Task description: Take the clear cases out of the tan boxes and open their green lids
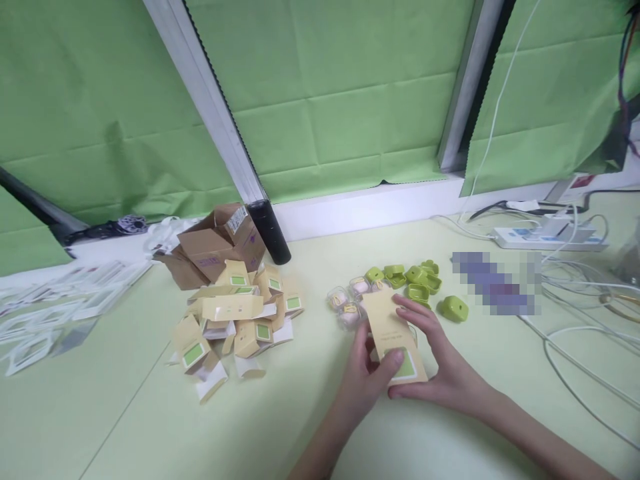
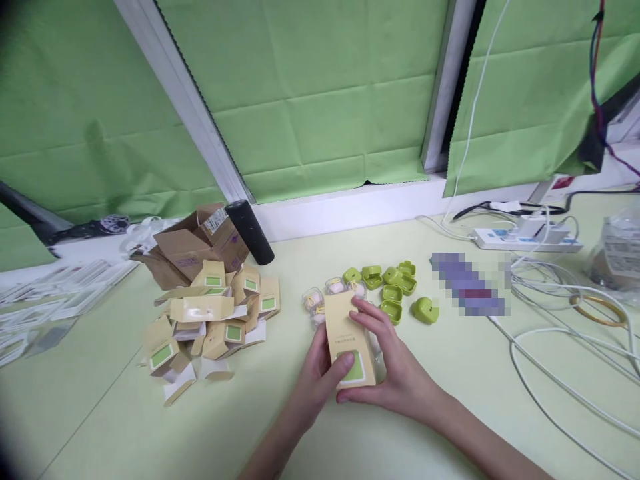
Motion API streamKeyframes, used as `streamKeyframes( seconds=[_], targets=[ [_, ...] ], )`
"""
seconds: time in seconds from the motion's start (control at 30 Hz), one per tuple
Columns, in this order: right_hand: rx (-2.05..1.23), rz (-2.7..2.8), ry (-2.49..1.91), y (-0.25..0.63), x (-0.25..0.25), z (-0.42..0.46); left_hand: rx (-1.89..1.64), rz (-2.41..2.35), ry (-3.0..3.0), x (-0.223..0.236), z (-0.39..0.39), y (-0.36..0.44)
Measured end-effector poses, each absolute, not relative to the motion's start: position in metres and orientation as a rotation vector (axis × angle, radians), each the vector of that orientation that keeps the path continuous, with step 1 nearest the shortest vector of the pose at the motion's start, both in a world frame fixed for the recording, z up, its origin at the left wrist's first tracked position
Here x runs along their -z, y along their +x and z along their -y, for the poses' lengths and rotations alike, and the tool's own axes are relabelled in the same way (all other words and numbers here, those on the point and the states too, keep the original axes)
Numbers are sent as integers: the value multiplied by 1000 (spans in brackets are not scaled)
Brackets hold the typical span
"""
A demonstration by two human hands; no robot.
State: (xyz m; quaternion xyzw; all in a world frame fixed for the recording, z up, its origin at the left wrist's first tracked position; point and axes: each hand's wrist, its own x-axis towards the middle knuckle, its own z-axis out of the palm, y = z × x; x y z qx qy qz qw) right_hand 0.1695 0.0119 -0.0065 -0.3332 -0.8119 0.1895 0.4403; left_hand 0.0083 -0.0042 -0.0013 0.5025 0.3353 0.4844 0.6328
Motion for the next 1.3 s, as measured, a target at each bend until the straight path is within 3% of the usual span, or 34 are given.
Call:
streamKeyframes(
  seconds=[0.17,0.47,0.7,1.0,1.1,1.3],
  targets=[
    [-578,2176,-750,183,7,0,-1152,-775,1256,4,25,4],
    [-527,2028,-872,192,54,56,-972,-1117,1261,59,80,2],
    [-496,2013,-935,191,62,65,-947,-1145,1321,60,84,2],
    [-416,2223,-959,189,41,60,-940,-1116,1561,68,81,-4],
    [-539,2270,-935,195,32,56,-1016,-1136,1588,80,82,-3],
    [-584,1917,-1111,207,-3,-31,-1152,-1260,1422,97,82,2]
  ],
)
